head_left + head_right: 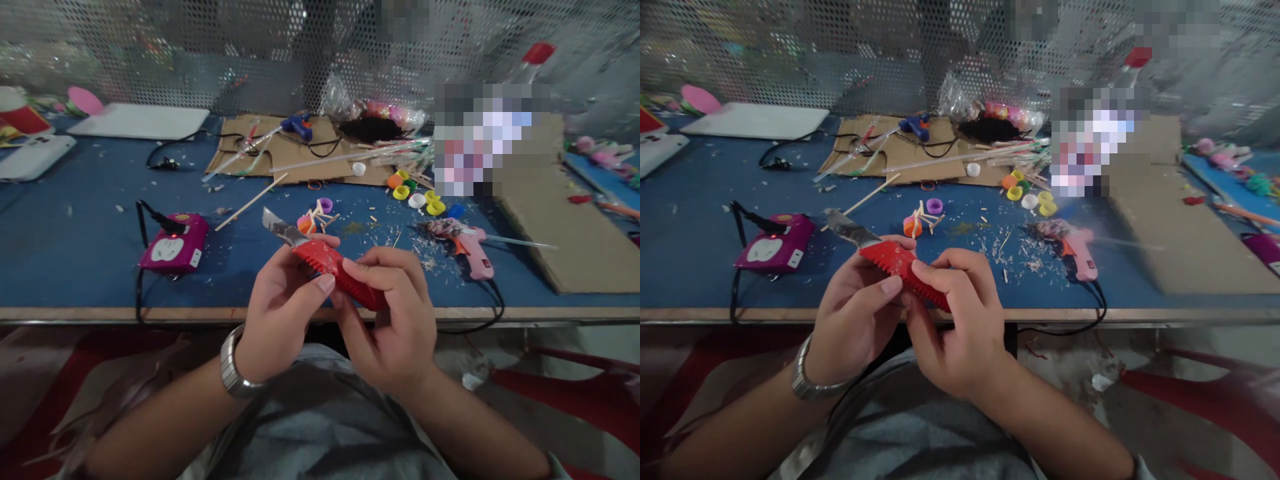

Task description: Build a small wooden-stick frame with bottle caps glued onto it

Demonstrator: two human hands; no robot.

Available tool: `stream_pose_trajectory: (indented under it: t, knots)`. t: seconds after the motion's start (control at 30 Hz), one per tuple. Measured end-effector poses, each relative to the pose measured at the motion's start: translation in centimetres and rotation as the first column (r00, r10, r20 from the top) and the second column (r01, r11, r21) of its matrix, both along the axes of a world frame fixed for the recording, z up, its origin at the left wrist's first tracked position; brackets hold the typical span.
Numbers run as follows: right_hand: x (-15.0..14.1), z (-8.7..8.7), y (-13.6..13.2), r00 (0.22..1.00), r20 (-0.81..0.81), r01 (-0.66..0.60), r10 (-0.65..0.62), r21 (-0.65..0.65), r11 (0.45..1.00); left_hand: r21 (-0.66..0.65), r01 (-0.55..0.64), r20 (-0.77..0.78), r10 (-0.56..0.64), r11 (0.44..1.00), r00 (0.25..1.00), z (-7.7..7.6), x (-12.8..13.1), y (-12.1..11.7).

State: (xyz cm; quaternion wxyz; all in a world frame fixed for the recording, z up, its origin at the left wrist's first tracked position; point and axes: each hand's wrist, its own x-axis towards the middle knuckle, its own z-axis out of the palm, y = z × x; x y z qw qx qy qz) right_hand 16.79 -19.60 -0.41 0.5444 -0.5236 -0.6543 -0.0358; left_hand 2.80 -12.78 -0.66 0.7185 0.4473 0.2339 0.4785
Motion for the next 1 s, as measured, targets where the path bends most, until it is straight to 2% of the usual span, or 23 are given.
stream_pose_trajectory:
  t: [0.23,0.5,1.0]
  knots:
    - [-0.6,-0.3,-0.6,0.997,-0.072,-0.034,0.031,-0.041,0.999,-0.161,0.089,0.140,-0.067,0.983,0.988,0.1,0.5,-0.6]
    - [-0.9,-0.5,-1.0,0.997,-0.064,-0.032,0.033,0.006,0.999,-0.061,0.038,0.128,-0.030,0.997,0.991,-0.1,0.6,-0.7]
    - [-1.3,-0.7,-1.3,0.997,-0.072,-0.042,0.042,0.005,0.999,0.029,0.002,0.098,-0.005,1.000,0.995,-1.0,0.4,-0.6]
